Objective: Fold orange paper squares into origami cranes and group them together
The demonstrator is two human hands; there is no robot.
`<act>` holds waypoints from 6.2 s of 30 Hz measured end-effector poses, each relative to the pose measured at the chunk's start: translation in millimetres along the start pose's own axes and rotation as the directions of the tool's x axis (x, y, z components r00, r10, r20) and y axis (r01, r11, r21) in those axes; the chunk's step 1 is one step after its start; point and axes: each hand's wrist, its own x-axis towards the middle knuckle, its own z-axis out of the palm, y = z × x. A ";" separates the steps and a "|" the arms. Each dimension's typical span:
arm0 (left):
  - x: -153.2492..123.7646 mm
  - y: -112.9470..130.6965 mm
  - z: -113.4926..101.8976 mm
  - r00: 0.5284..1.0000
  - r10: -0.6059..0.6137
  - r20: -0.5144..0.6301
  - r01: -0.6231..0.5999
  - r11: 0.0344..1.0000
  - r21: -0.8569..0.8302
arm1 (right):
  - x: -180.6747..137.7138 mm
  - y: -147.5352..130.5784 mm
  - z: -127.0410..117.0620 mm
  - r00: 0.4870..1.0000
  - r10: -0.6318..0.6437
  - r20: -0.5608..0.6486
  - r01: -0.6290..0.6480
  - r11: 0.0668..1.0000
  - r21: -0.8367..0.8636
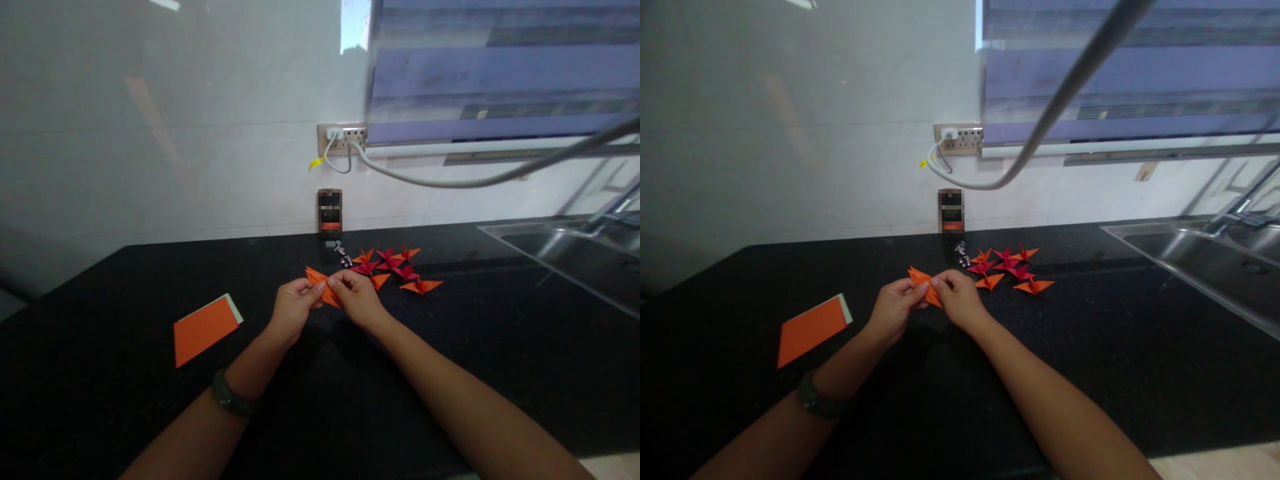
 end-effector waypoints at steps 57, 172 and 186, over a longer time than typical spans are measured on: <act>2.2 2.9 -0.3 0.996 0.080 -0.032 -0.077 0.993 0.089 | -2.9 -1.4 1.0 0.986 -0.159 -0.051 0.152 0.981 -0.121; -8.3 -0.3 3.3 0.921 0.389 0.004 -0.319 0.748 0.582 | -10.7 -5.9 1.8 0.879 -0.477 0.002 0.406 0.745 -0.529; -4.9 -2.6 2.1 0.956 0.293 -0.028 -0.240 0.830 0.503 | -8.9 -5.4 3.3 0.913 -0.396 -0.094 0.293 0.799 -0.524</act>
